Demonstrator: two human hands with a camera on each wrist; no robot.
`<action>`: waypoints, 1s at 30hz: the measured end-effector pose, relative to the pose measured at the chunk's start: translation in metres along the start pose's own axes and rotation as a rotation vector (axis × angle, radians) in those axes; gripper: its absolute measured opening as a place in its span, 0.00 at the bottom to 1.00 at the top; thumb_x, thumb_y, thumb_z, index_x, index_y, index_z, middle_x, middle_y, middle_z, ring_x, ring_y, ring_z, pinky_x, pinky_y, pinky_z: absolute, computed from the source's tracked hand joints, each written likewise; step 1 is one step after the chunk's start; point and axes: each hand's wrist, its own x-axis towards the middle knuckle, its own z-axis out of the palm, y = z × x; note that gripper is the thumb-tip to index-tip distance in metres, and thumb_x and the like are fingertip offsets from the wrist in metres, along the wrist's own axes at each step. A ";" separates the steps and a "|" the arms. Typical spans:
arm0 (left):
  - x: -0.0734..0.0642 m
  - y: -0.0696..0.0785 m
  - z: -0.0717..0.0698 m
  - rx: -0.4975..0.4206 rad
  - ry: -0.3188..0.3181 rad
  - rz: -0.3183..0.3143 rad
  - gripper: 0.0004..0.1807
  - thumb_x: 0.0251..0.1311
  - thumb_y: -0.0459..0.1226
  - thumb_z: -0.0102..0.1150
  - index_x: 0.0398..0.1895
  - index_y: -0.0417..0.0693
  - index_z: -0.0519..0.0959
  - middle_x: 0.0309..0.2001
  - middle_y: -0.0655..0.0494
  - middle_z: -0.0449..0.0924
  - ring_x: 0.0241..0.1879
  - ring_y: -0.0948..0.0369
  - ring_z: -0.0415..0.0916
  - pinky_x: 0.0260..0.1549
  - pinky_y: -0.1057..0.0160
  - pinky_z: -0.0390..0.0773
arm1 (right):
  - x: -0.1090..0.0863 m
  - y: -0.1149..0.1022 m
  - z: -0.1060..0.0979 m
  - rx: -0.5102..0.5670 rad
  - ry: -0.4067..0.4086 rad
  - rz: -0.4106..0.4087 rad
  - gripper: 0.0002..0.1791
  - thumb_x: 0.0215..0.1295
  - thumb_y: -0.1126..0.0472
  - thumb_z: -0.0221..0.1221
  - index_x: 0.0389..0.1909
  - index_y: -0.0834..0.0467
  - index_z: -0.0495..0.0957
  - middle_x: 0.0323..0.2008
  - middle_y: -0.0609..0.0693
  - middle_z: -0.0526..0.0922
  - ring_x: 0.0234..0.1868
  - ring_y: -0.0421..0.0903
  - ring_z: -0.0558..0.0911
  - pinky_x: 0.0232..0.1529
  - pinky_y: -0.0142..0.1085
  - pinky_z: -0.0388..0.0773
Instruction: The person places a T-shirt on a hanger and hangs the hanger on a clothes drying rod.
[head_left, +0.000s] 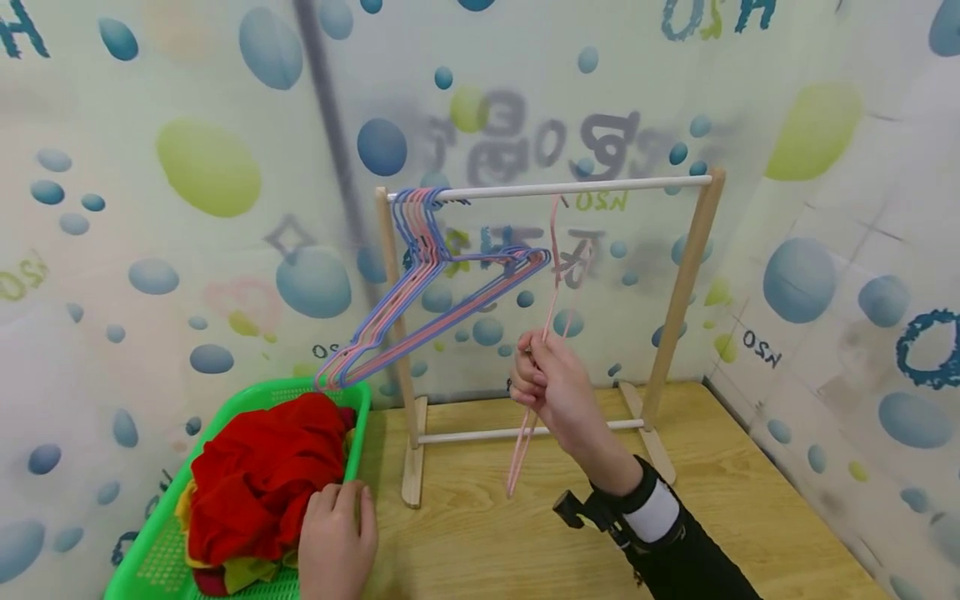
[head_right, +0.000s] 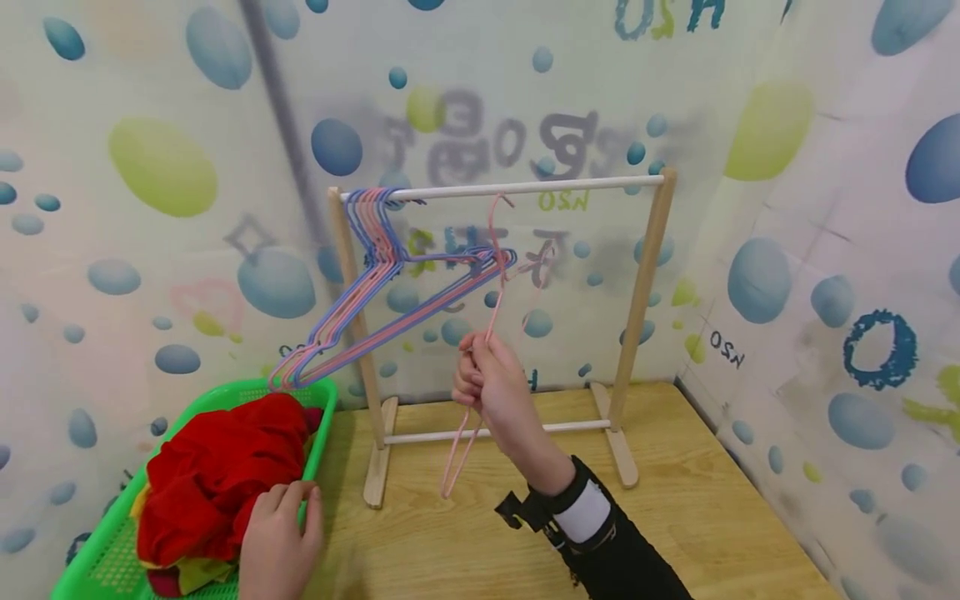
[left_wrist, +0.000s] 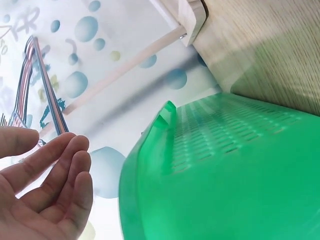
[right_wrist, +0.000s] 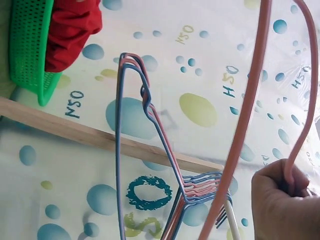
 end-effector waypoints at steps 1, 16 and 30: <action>0.000 0.000 0.000 0.000 0.004 -0.002 0.04 0.49 0.32 0.60 0.23 0.38 0.80 0.21 0.47 0.73 0.23 0.52 0.67 0.22 0.54 0.70 | -0.003 0.003 -0.002 -0.009 0.000 0.013 0.13 0.75 0.54 0.33 0.37 0.57 0.60 0.14 0.43 0.54 0.14 0.38 0.54 0.18 0.28 0.53; 0.000 -0.012 -0.004 -0.017 0.098 0.025 0.04 0.47 0.31 0.59 0.24 0.37 0.79 0.22 0.45 0.74 0.23 0.48 0.67 0.24 0.50 0.70 | -0.038 0.040 -0.047 -0.200 -0.072 0.139 0.14 0.76 0.56 0.31 0.35 0.60 0.60 0.15 0.42 0.54 0.14 0.37 0.55 0.17 0.26 0.56; -0.003 -0.007 -0.004 -0.016 0.070 0.022 0.04 0.48 0.32 0.59 0.22 0.39 0.79 0.20 0.48 0.73 0.22 0.50 0.67 0.22 0.53 0.69 | -0.069 0.057 -0.088 -0.511 -0.086 0.208 0.18 0.76 0.55 0.31 0.32 0.63 0.60 0.15 0.44 0.55 0.14 0.35 0.55 0.15 0.27 0.54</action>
